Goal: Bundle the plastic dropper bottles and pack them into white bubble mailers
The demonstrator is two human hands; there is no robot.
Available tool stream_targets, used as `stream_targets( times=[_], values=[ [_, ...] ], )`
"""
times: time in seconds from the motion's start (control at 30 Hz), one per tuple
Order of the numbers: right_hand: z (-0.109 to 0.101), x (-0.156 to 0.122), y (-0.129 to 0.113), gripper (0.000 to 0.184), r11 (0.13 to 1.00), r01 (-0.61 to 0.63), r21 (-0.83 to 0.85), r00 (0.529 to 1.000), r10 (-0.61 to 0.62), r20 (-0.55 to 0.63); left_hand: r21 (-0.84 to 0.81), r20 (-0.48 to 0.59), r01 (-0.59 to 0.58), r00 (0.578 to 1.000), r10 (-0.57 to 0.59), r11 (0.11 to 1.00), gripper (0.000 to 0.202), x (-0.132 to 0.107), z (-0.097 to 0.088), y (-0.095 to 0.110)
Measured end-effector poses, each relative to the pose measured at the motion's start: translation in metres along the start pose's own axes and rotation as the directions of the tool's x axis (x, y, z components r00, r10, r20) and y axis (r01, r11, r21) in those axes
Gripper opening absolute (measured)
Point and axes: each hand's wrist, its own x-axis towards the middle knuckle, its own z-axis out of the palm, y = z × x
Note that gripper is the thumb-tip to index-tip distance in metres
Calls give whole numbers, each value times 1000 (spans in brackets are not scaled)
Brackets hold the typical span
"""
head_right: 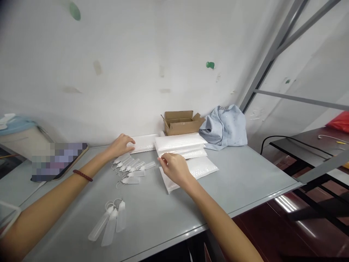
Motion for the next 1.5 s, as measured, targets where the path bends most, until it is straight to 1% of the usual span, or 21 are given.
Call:
stream_targets(
  times=[0.1,0.17,0.3,0.47,0.6,0.73,0.77,0.87,0.9,0.97,1.03,1.1,1.13,1.17,1.2,1.23,1.27,1.33,1.4,1.47,1.5],
  values=[
    [2,-1,-2,28,1000,14,16,1000,-14,-7,72,51,-67,997,64,995,21,4,4,2],
    [2,-2,-3,29,999,26,34,999,-26,-21,114,86,-97,992,87,989,23,6,6,4],
    [1,-2,-2,34,998,32,60,999,-29,-45,202,124,-113,988,89,973,30,8,6,8],
    [1,-2,-2,34,997,38,70,998,-34,-56,308,136,-99,989,60,946,32,7,7,16],
    [1,-2,-3,33,997,38,60,999,-35,-39,370,89,-55,996,24,927,33,8,6,22],
    [0,-2,-4,31,999,22,42,1000,-21,-18,390,3,43,999,-48,920,34,7,-1,20],
    [0,-2,-4,30,999,16,37,1000,-16,-12,388,-26,76,997,-72,918,33,4,-4,17],
    [-1,-2,-3,26,999,9,39,1000,-9,-3,362,-129,182,981,-144,914,20,-11,-17,6],
    [-1,-2,-3,24,999,12,46,1000,-12,-9,347,-169,218,971,-168,912,22,-19,-21,3],
    [0,-2,-1,21,997,25,67,999,-23,-36,300,-257,289,942,-215,909,27,-38,-31,-2],
    [2,-3,-1,17,995,60,75,995,-53,-84,225,-345,343,903,-255,912,30,-59,-39,-1],
    [5,-4,-2,24,991,124,44,981,-116,-154,99,-411,355,865,-287,930,30,-80,-44,8],
    [6,-5,-4,33,986,165,15,970,-159,-186,-140,-423,291,847,-323,946,27,-90,-45,14],
    [6,-6,-6,44,979,206,-14,957,-204,-208,-354,-402,216,844,-356,910,27,-99,-46,21],
    [7,-7,-9,56,969,244,-32,946,-245,-212,-513,-357,160,853,-380,843,28,-106,-45,28],
    [7,-9,-13,68,960,277,-36,940,-278,-199,-625,-314,110,871,-379,773,29,-112,-44,35],
    [8,-10,-16,77,954,299,-27,938,-298,-179,-703,-274,66,893,-356,708,29,-117,-42,40],
    [8,-13,-22,89,943,332,13,934,-327,-144,-790,-242,-21,929,-280,612,28,-124,-37,48],
    [9,-15,-26,91,923,381,52,918,-371,-141,-814,-248,-110,953,-171,571,24,-127,-33,52],
    [10,-18,-28,87,888,456,58,882,-442,-165,-807,-259,-169,962,-82,566,21,-129,-29,54],
    [10,-19,-29,86,865,501,38,856,-488,-171,-804,-257,-179,965,-60,566,21,-129,-27,55]
  ],
)
